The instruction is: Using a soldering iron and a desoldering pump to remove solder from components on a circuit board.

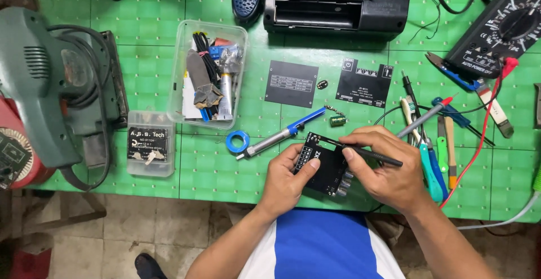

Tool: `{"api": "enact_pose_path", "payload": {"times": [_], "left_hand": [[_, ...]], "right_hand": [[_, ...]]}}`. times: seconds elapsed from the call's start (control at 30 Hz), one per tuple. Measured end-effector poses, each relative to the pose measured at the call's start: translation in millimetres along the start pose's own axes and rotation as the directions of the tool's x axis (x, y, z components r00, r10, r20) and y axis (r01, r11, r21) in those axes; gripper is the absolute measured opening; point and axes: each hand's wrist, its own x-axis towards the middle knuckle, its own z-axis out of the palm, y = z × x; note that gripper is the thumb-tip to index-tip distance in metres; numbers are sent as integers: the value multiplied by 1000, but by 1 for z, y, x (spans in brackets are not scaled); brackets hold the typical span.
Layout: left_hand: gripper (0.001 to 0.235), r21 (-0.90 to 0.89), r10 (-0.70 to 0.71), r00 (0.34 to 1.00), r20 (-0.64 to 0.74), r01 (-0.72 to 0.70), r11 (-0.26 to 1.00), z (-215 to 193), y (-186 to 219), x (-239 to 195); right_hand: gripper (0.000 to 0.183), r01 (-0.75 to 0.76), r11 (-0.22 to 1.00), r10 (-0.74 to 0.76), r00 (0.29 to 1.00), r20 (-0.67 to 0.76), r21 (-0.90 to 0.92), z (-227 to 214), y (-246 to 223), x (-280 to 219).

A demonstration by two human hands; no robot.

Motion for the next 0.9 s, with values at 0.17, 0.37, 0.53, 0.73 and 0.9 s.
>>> {"api": "enact_pose_path", "payload": {"times": [0.17, 0.37, 0.53, 0.73, 0.9], "left_hand": [[21, -23, -37, 999, 12, 38, 999, -2, 7, 0], [20, -33, -52, 999, 14, 52, 998, -1, 11, 0], [20, -35, -66, 998, 2, 66, 997, -2, 6, 0], [20, -36, -71, 997, -10, 71, 997, -2, 7, 0], [20, -19, -55, 998, -12, 55, 998, 0, 9, 0]], "right_hand": [[8, -23, 996, 24, 1000, -13, 85, 5, 2, 0], [7, -99, 983, 101, 995, -4, 152, 9, 13, -5], [8, -69, 981, 71, 997, -5, 183, 15, 11, -1], [8, -82, 977, 88, 996, -19, 196, 20, 12, -4], [8, -105, 975, 113, 993, -31, 194, 20, 14, -8]]}}
